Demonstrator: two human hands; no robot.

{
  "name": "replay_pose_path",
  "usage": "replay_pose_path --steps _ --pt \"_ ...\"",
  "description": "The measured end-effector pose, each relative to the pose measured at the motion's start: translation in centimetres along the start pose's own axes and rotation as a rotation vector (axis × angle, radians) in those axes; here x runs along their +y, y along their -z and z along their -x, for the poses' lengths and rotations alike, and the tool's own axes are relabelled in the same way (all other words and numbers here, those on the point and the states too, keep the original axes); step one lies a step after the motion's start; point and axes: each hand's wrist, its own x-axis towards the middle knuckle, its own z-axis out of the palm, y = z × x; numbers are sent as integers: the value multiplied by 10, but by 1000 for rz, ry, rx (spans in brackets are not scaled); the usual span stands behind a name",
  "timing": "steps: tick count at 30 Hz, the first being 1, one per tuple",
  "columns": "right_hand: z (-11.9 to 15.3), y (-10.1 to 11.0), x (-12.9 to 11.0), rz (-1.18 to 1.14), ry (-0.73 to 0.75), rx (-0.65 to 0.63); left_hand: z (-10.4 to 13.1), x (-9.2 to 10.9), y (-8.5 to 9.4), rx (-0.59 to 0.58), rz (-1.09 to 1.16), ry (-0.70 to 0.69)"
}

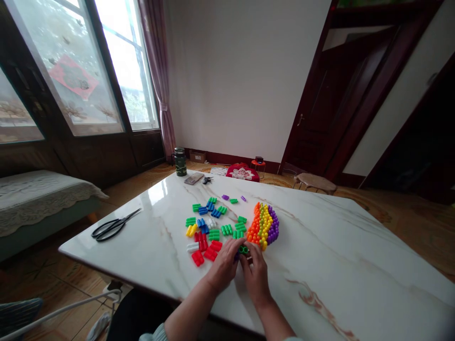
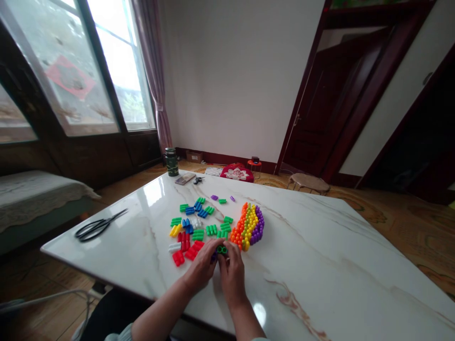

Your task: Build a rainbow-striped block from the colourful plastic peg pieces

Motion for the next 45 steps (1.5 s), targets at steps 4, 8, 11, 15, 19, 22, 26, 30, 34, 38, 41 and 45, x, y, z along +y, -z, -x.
replay_pose_path --steps 4,8,11,15,19,22,26,30,34,38,41,45 --pt "0 3 3 -3 -62 57 -2 3 2 -79 44 41" --pt "-1 9 -4 -71 -119 40 0 0 1 -69 76 87" --pt "-2 11 -9 -114 -160 36 2 -2 0 -35 99 138" --pt "-2 12 -12 -132 -183 59 0 2 4 -85 126 172" --pt "-1 11 -12 -164 -220 57 -4 11 10 -153 140 206" --pt "-1 9 -10 -224 -246 32 -5 15 11 -158 145 219" --pt "1 8 -9 -264 -255 31 -5 13 9 -166 149 177" --pt "2 9 -10 -260 -251 60 -4 12 7 -159 109 139" --pt "2 10 -12 -276 -248 86 -3 13 8 -168 111 125" --pt "2 10 -13 -309 -266 87 -3 17 11 -144 137 139" --pt "2 9 -11 -343 -303 51 -4 19 14 -83 180 187" --pt "3 9 -9 -401 -365 64 -6 12 14 71 332 345"
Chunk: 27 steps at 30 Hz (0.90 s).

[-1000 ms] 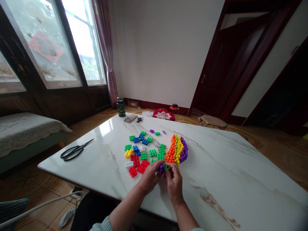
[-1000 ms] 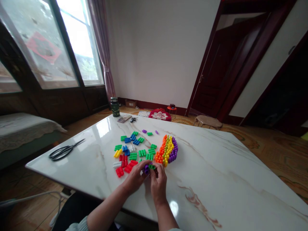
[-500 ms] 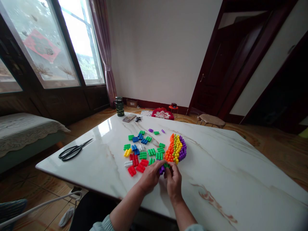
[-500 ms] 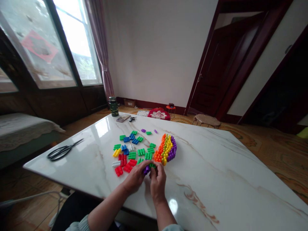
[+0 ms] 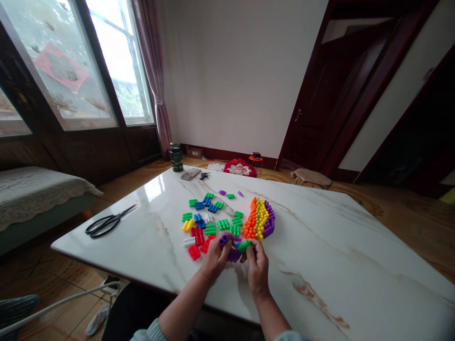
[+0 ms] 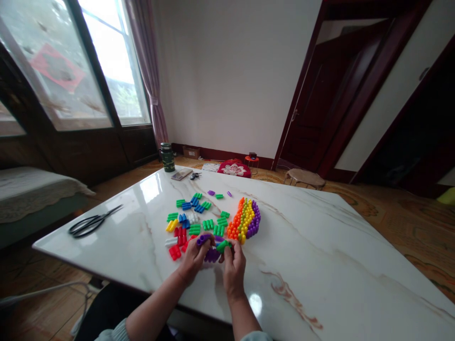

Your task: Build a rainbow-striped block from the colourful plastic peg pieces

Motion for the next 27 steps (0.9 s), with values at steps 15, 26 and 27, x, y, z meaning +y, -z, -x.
replay_pose_path --steps 15,26,27 --pt "-4 -3 -6 42 -17 58 -13 -17 -7 43 439 233" --pt "-6 -5 16 3 -52 1 -13 -17 -1 172 302 39" --pt "-6 -6 17 -24 -23 -29 -13 -15 0 199 290 11"
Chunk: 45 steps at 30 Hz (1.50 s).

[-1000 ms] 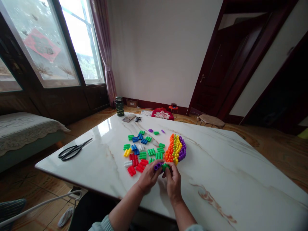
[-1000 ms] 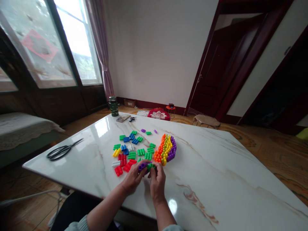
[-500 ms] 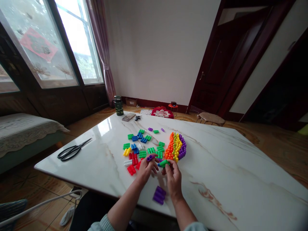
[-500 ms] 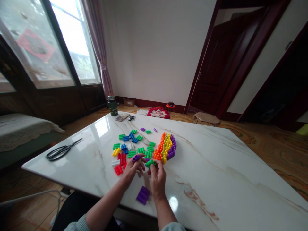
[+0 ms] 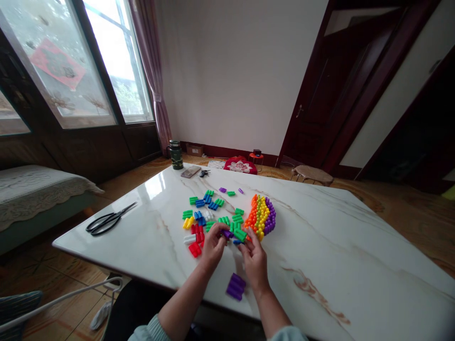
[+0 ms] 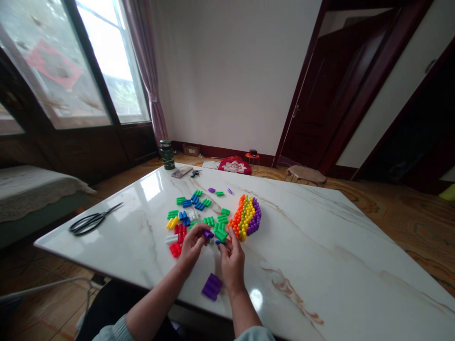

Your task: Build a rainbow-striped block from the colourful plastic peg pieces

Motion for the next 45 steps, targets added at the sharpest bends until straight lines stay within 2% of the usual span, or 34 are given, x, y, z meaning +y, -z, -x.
replay_pose_path --steps 2,5,8,13,15,18,20,22,24,26,29,31,33,35,39,42,45 --pt "0 -1 0 -21 58 -33 0 3 1 50 -29 -43" --pt "0 0 -3 38 144 -4 -1 4 3 95 -92 -53" --pt "-3 2 -6 159 223 12 -1 5 5 93 -143 -58" --pt "-3 1 -23 439 337 -47 0 8 5 93 -148 -81" --pt "3 1 -38 569 299 -124 -1 8 5 105 -155 -88" --pt "24 3 -61 784 230 -341 -2 7 6 102 -186 -111" --pt "39 6 -71 888 229 -442 -1 7 5 47 -206 -142" --pt "48 11 -72 919 233 -482 1 9 3 -67 -221 -158" --pt "50 19 -66 907 234 -453 3 11 1 -197 -239 -152" --pt "43 29 -57 902 235 -359 6 13 -1 -305 -268 -131" --pt "27 40 -43 923 232 -225 9 16 -3 -427 -333 -111" --pt "19 41 -35 909 235 -217 9 16 -4 -488 -383 -115" --pt "14 37 -26 846 263 -260 10 16 -5 -487 -431 -124" --pt "12 30 -18 760 290 -279 10 14 -5 -429 -476 -128" --pt "12 22 -6 699 300 -174 11 9 -6 -330 -620 -126" --pt "13 27 -5 750 336 -143 15 5 -7 -342 -672 -129" --pt "13 36 -11 806 366 -173 20 5 -7 -369 -622 -124"
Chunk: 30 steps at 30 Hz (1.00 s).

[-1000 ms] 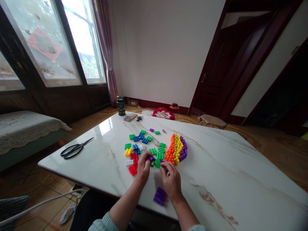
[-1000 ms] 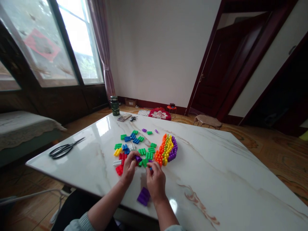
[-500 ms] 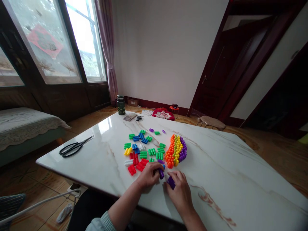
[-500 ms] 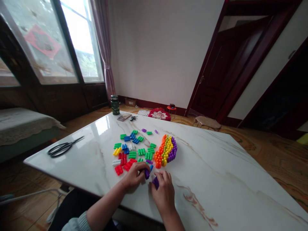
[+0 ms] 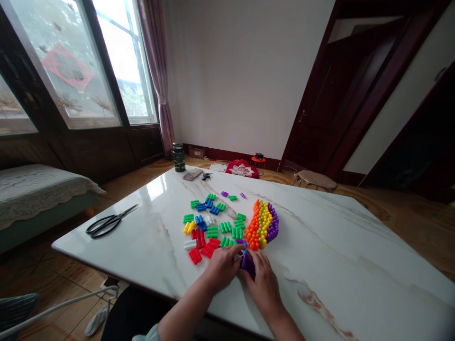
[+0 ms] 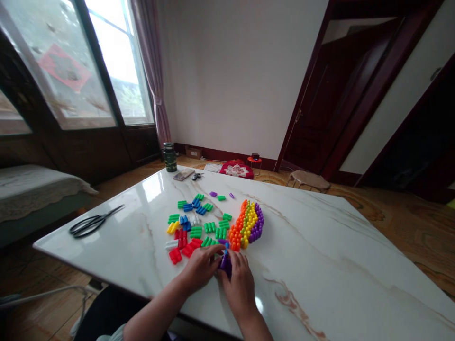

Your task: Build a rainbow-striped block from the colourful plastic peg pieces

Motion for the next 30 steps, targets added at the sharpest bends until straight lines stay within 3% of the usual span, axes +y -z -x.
replay_pose_path --steps 5,8,11,14,16,22,26,30 --pt "1 12 -1 60 38 -105 -13 -2 13 67 12 -11" --pt "3 7 0 141 60 -123 -52 -21 29 149 -30 15" --pt "6 -4 2 234 80 -91 -109 -53 43 242 -105 124" --pt "10 -12 5 289 100 -51 -163 -90 48 125 -430 238" --pt "12 -14 6 319 110 -39 -191 -113 47 55 -483 252" --pt "18 -18 20 333 159 -83 -233 -164 38 -95 -531 277" --pt "22 -24 20 313 127 -76 -247 -172 32 -92 -559 290" --pt "23 -28 8 294 -4 -70 -269 -159 22 -25 -554 266"
